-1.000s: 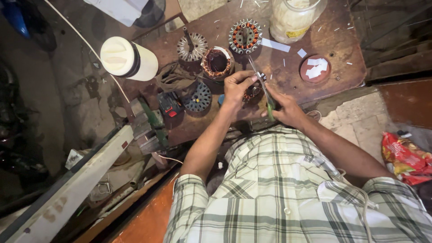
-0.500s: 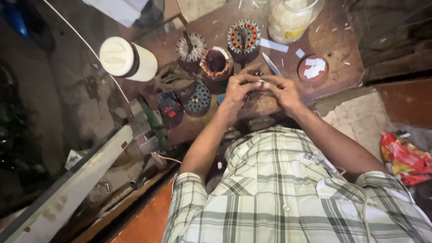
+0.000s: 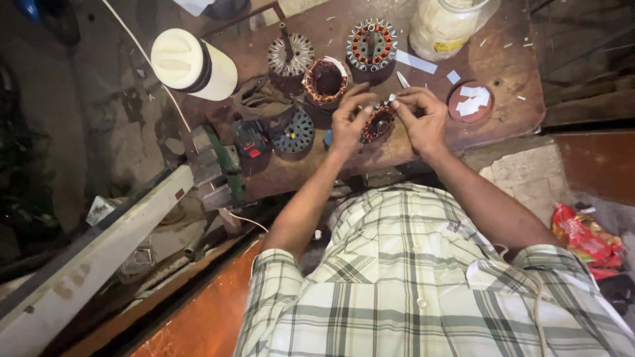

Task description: The person uses scissors to cut small white insulating strips and places them into the slots of a copper-wound stator core. They repeat this process for multiple stator cores on a cluttered workbench in a workshop.

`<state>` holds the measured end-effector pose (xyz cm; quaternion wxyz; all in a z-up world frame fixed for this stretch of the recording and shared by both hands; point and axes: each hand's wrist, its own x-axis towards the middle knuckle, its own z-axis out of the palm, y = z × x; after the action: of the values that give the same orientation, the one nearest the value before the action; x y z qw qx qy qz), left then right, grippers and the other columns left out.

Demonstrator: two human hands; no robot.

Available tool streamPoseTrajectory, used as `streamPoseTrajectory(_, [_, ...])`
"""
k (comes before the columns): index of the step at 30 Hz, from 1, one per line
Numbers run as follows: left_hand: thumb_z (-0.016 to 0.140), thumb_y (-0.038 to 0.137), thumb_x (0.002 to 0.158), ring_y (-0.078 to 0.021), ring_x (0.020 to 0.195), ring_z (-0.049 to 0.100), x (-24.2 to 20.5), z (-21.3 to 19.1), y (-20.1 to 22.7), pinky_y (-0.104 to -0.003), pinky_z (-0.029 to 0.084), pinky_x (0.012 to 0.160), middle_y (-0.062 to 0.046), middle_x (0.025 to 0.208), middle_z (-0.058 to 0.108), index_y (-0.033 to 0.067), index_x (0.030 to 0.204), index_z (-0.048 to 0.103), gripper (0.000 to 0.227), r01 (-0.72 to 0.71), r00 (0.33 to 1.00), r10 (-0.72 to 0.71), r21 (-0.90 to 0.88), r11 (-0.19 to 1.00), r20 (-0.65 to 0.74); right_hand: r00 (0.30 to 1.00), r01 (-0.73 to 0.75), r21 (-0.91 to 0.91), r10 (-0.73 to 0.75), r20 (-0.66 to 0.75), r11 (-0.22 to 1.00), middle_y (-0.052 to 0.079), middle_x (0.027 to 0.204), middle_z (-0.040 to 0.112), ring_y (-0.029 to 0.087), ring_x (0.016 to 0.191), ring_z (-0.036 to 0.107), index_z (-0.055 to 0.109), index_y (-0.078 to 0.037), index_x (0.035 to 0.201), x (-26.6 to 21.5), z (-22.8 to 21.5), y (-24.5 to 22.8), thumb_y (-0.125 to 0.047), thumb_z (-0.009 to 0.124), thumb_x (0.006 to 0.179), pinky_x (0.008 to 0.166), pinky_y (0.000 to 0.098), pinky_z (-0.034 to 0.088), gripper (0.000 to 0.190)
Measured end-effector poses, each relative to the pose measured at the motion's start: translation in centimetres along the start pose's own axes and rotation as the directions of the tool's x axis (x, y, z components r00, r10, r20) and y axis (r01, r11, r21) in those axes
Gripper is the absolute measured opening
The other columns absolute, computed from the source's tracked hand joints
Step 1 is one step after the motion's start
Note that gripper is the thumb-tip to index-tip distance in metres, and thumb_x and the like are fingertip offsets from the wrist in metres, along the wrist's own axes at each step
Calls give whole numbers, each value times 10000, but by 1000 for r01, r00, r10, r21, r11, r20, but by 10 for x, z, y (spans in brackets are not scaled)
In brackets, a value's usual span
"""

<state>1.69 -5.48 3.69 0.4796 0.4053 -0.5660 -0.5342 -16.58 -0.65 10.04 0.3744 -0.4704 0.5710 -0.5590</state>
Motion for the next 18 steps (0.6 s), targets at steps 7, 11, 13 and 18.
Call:
streamPoseTrajectory(7, [658, 174, 1074, -180, 1082, 647, -30, 13, -49, -330, 525, 965, -107, 1234, 698, -30, 1330, 659, 327, 305, 913, -405, -579, 757, -49, 921, 374, -282, -319, 222, 884, 154, 1101, 730, 274, 955, 742, 746, 41, 1011, -13, 15, 3, 26, 791, 887, 816, 338, 594, 134])
streamPoseTrajectory(11, [610, 178, 1059, -150, 1151, 652, -22, 14, -50, -299, 508, 1024, -64, 1277, 708, 1, 1342, 649, 336, 273, 940, -340, -539, 797, -27, 910, 364, -268, -278, 308, 892, 162, 1124, 718, 283, 959, 736, 709, 45, 1019, -4, 22, 9, 29, 774, 890, 832, 358, 597, 145])
streamPoseTrajectory(13, [617, 161, 1054, -146, 1159, 649, -27, 15, -48, -300, 501, 1035, -62, 1281, 705, -1, 1347, 645, 335, 264, 941, -335, -528, 807, -41, 892, 406, -293, -305, 334, 866, 175, 1120, 713, 311, 978, 727, 703, 43, 1008, -5, 24, 11, 49, 767, 867, 848, 380, 588, 156])
streamPoseTrajectory(18, [635, 132, 1052, -166, 1074, 657, -27, 23, -47, -326, 516, 972, -90, 1228, 720, -26, 1328, 663, 319, 275, 922, -382, -596, 755, -59, 901, 370, -249, -281, 330, 895, 178, 1091, 709, 330, 968, 725, 700, 51, 993, 2, 19, 8, 40, 753, 872, 832, 380, 584, 132])
